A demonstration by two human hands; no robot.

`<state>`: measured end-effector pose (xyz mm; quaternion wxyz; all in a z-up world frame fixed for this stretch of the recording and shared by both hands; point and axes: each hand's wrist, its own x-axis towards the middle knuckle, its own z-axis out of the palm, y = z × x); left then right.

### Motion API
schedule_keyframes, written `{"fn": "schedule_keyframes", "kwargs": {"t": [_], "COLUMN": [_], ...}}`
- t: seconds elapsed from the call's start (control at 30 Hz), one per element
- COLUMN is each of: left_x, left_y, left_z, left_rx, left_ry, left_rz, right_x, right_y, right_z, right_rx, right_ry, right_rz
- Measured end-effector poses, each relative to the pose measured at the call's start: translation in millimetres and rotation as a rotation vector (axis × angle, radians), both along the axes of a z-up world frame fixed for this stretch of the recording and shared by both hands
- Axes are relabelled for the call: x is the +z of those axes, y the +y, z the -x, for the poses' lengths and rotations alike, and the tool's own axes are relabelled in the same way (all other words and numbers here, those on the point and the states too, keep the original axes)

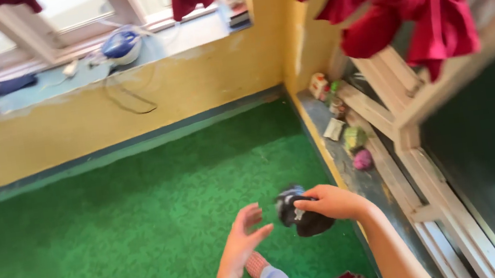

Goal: The person is rolling up a rug, picking up small items from the floor, and gathering clothes into a laundry basket before carrying it away.

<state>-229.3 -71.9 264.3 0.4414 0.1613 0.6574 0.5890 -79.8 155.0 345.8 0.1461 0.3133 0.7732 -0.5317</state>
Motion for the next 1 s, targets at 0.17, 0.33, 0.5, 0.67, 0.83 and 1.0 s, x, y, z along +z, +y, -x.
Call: {"fn": "schedule_keyframes", "kwargs": {"t": [0.17, 0.33, 0.5, 0.67, 0.83, 1.0], "left_x": [116.6, 127.1, 130.7, 104.2, 100.5, 89.5], "left_y": [2.0, 1.0, -8.4, -15.0, 0.7, 25.8], "left_z": [72.1, 138.1, 193.2, 251.9, 316.6, 391.2], "left_rx": [-0.125, -0.028, 0.121, 0.221, 0.353, 0.515], "left_ry": [0.596, 1.169, 1.209, 1.259, 0.776, 0.751], "left_rz": [0.298, 0.171, 0.093, 0.11, 0.3, 0.089], "right_x": [14.6, 60.5, 84.9, 85.7, 90.0, 102.9], "right_y": [-1.9, -21.1, -41.5, -23.5, 8.2, 31.0], "right_z": [108.1, 206.3, 270.2, 341.1, 441.9, 538.9], "right_rx": [0.382, 0.424, 0.454, 0.55, 0.664, 0.783], "right_ry": [0.149, 0.566, 0.694, 0.63, 0.716, 0.766], "right_rz": [-0.114, -0.374, -0.293, -0.164, -0.19, -0.141]}}
